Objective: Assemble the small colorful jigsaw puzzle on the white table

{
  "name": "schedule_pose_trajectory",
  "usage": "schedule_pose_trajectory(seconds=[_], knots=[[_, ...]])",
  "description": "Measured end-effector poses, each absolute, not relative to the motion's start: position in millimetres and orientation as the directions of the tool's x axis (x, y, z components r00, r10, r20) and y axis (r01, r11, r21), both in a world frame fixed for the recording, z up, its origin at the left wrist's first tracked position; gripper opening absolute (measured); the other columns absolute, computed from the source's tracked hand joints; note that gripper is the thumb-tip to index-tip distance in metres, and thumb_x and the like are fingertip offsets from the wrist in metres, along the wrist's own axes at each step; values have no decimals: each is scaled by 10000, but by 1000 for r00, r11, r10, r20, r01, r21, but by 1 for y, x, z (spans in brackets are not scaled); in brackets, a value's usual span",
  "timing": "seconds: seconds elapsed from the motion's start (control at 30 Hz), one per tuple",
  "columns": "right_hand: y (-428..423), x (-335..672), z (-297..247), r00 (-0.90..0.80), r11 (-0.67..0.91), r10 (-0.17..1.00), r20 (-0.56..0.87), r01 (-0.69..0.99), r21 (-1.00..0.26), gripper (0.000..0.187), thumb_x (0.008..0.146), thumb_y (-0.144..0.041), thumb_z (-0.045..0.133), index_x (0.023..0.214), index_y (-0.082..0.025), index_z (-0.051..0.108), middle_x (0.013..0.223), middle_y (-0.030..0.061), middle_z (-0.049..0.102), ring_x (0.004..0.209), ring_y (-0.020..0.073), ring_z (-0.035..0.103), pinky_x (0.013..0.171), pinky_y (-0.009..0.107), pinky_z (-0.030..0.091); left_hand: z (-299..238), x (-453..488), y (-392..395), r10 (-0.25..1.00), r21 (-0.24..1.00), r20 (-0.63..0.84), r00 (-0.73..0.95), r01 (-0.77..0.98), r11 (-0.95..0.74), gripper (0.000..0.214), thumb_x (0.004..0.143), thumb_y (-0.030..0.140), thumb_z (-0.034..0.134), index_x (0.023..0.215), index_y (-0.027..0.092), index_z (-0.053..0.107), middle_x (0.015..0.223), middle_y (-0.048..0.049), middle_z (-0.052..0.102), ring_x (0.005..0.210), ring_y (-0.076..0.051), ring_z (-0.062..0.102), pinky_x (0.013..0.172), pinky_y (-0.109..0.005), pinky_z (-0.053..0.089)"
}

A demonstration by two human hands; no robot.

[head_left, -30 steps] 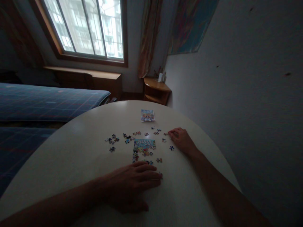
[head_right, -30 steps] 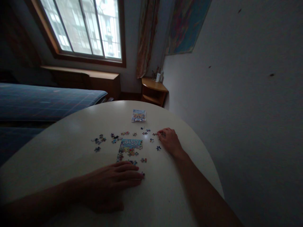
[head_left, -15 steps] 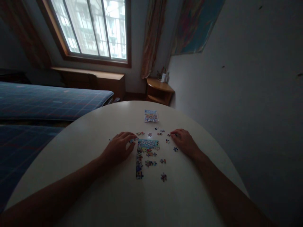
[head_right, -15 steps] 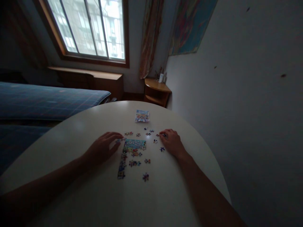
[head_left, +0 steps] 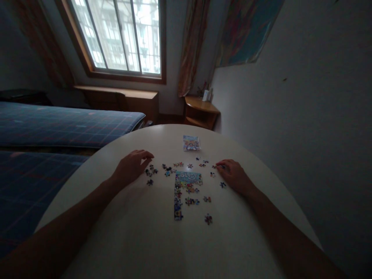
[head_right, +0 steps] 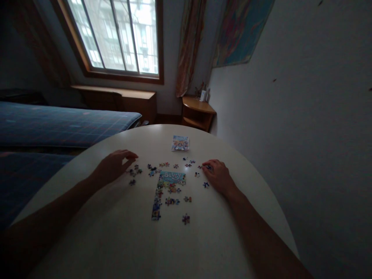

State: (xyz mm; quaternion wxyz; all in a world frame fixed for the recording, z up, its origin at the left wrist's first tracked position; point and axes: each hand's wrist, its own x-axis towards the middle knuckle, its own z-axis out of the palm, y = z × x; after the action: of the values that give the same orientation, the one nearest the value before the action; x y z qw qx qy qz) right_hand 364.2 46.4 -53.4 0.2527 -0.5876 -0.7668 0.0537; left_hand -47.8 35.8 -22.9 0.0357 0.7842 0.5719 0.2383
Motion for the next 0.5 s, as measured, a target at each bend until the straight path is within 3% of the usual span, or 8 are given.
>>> schedule_pose_trajectory(seconds=[0.27, 0.5], knots=[[49, 367, -55, -194, 307, 929, 315, 879, -363, 302, 911, -388, 522, 1032, -198, 724, 1120, 117, 686, 1069, 272, 604, 983, 446, 445, -24, -68, 52, 947, 314, 270, 174, 914, -257, 264, 922, 289, 475, 1007, 175, 697, 1020, -84, 723, 920, -232, 654, 872, -360, 484], [52, 371, -58, -214, 333, 919, 331, 872, -358, 317, 912, -407, 510, 1036, -207, 722, 1118, 107, 691, 1065, 270, 609, 987, 448, 442, -18, -65, 40, 954, 304, 172, 247, 907, -290, 217, 880, 252, 501, 950, 208, 701, 956, -48, 727, 869, -199, 660, 785, -298, 495]])
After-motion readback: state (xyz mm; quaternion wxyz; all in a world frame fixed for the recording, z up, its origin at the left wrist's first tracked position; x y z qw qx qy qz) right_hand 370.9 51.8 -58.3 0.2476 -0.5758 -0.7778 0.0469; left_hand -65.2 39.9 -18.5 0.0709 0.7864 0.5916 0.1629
